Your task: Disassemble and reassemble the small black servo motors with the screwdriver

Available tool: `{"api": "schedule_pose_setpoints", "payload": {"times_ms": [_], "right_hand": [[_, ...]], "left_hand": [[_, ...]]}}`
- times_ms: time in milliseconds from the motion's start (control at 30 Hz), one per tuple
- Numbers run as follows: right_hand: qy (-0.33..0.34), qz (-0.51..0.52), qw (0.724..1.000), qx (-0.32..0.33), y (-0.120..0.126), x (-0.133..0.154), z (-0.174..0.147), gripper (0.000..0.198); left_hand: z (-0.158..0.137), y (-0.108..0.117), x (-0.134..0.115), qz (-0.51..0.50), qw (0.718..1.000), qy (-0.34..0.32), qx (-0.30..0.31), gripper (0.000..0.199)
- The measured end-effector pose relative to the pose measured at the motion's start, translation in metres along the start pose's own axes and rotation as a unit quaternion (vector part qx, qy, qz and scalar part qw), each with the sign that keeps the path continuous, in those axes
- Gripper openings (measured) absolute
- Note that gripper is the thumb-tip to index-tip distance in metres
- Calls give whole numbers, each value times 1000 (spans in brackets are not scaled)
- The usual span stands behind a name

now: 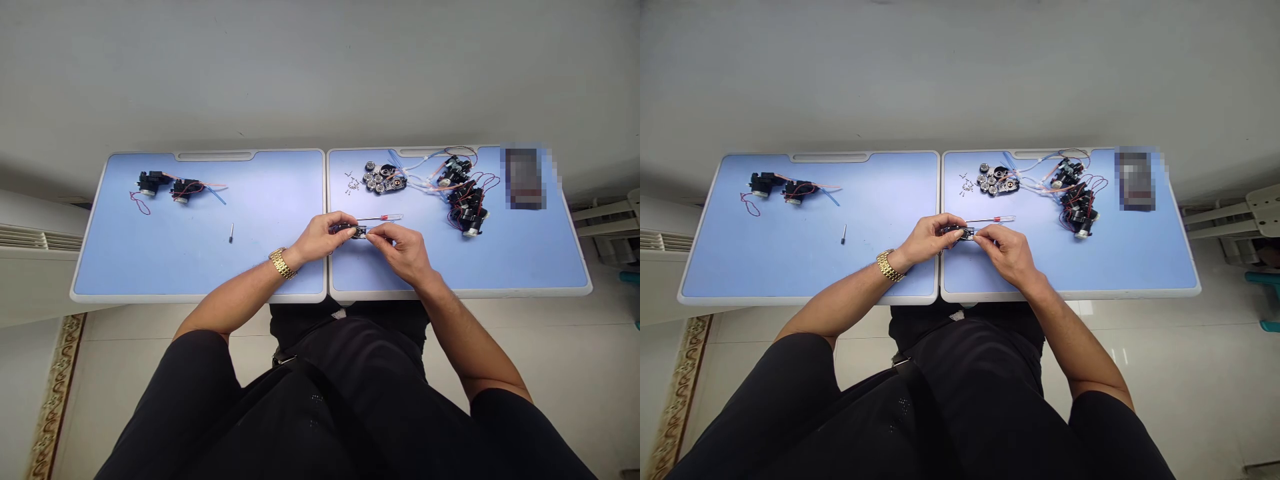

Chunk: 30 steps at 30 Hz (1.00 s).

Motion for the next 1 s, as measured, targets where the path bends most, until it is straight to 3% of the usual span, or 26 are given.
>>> {"api": "schedule_pose_setpoints", "payload": {"times_ms": [300,733,1000], "right_hand": [[-23,14,1000,13,-3,-6,-2,20],[-166,0,984,70,-10,-27,1,35],[-261,202,939,93,-27,-48,-1,61]], "left_hand": [[0,1,-1,-6,1000,4,-2,29],[-3,5,-16,71,996,-44,-32,25],[-5,5,-19,81,993,-74,-46,24]]}}
Point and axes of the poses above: each hand's wrist, its own z-axis towards the middle knuckle, its own y-axis out of the back of the hand, x = y × z, the point moved 10 cm from there along z, towards the middle knuckle, and after that the axes turned 7 degrees about z, right-handed, at the moved point
